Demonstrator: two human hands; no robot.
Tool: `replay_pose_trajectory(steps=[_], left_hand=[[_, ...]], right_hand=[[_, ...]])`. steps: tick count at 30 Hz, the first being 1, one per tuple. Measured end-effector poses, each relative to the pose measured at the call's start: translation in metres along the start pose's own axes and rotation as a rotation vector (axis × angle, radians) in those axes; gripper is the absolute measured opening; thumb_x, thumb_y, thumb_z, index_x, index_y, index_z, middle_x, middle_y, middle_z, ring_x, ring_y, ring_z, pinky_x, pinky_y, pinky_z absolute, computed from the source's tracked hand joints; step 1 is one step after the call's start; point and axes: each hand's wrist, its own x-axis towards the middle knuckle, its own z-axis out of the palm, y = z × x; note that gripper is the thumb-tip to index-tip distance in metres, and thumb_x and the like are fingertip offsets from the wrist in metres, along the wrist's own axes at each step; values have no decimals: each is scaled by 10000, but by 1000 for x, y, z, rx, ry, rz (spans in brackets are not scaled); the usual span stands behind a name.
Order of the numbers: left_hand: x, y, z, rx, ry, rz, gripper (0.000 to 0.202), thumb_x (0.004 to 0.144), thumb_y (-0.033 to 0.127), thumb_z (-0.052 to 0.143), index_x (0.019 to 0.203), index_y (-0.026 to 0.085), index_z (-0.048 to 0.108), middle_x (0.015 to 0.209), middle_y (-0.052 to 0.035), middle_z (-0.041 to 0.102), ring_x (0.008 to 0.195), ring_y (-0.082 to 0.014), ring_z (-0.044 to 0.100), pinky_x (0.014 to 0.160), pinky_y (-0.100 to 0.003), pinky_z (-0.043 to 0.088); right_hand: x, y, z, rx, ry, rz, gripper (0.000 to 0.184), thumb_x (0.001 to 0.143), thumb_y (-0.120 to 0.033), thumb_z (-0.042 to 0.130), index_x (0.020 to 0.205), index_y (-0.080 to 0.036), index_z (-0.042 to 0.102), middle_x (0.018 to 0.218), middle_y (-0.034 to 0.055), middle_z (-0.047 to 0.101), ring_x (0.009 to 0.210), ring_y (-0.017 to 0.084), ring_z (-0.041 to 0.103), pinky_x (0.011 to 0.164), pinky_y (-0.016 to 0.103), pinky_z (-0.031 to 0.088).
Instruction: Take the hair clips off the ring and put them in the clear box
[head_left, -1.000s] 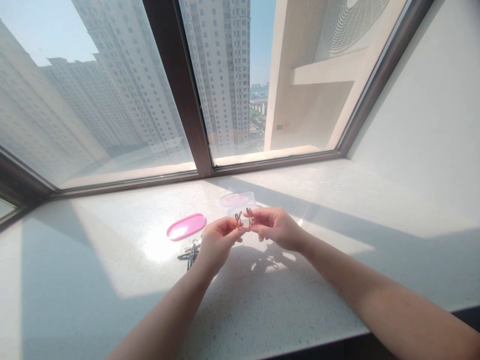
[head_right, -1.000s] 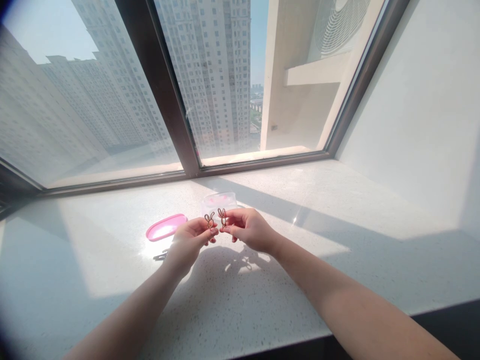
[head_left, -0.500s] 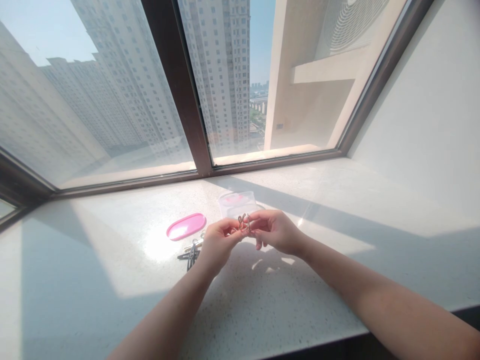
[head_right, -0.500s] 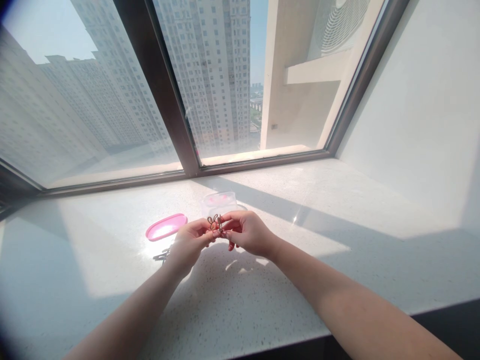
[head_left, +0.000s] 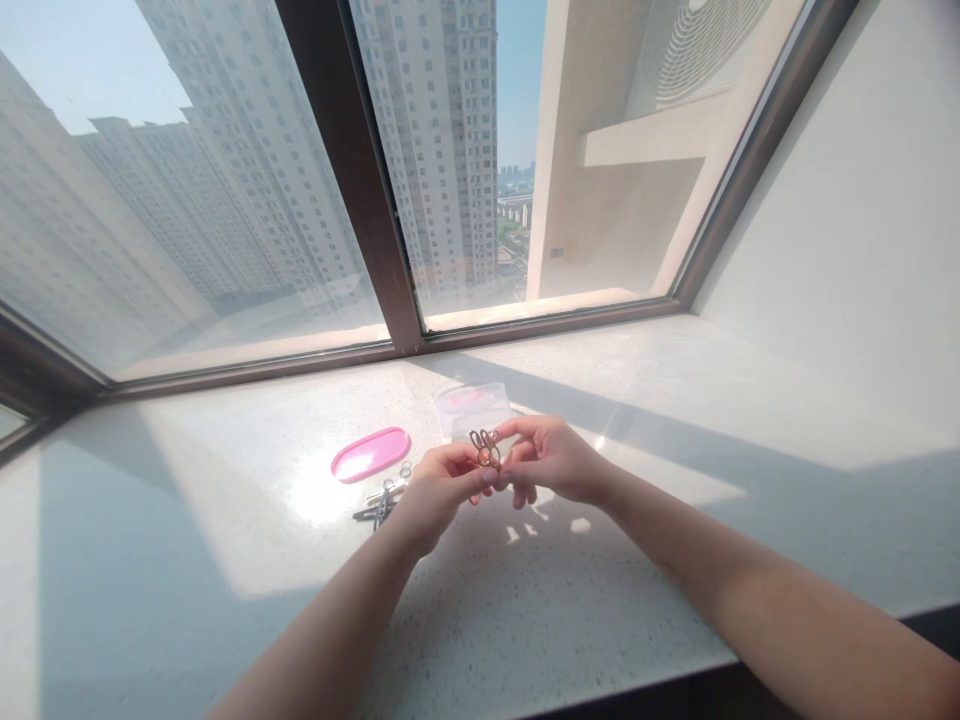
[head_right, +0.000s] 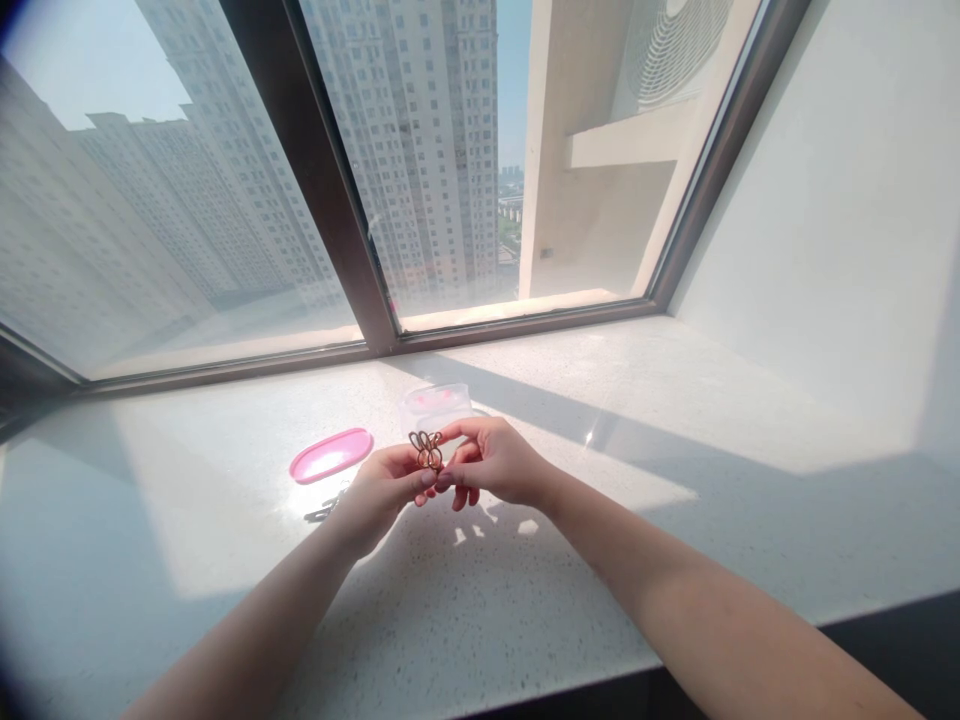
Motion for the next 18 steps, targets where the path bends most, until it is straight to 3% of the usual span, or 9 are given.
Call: replay_pose_trajectory(steps=[5,11,15,18], left_hand=[[0,-3,-1,-44,-66,2,175,724,275,772,771,123,700,688,-24,615,622,-106,502,598,-243,372],[-2,-8,-3,-51,-181,-39,202,709,316,779,743,133,700,646,-15,588,604,-115,511,601,-254,382],[-4,-7,-2,-8,-264,-80,219,725,338,758,776,133,704,676,-24,588,621,-121,523,617,-260,388],[-4,-6,-2,5,-307,-93,278,729,392,747,826,135,701,690,-28,583,639,-133,534,627,-269,398]], right_hand=[[0,0,-2,19,-17,-21,439,664,-297,828,1012,-96,652,585,10,658,472,127,618,425,205,490],[1,0,-6,39,-23,-64,410,734,-384,772,1008,-99,662,593,3,616,463,93,543,370,169,386],[0,-4,-3,47,-151,-80,295,737,-364,765,815,-92,681,616,31,632,495,93,539,376,169,356],[-1,-5,-1,19,-143,-94,279,744,-363,757,767,-95,682,594,28,625,496,97,536,378,172,347]])
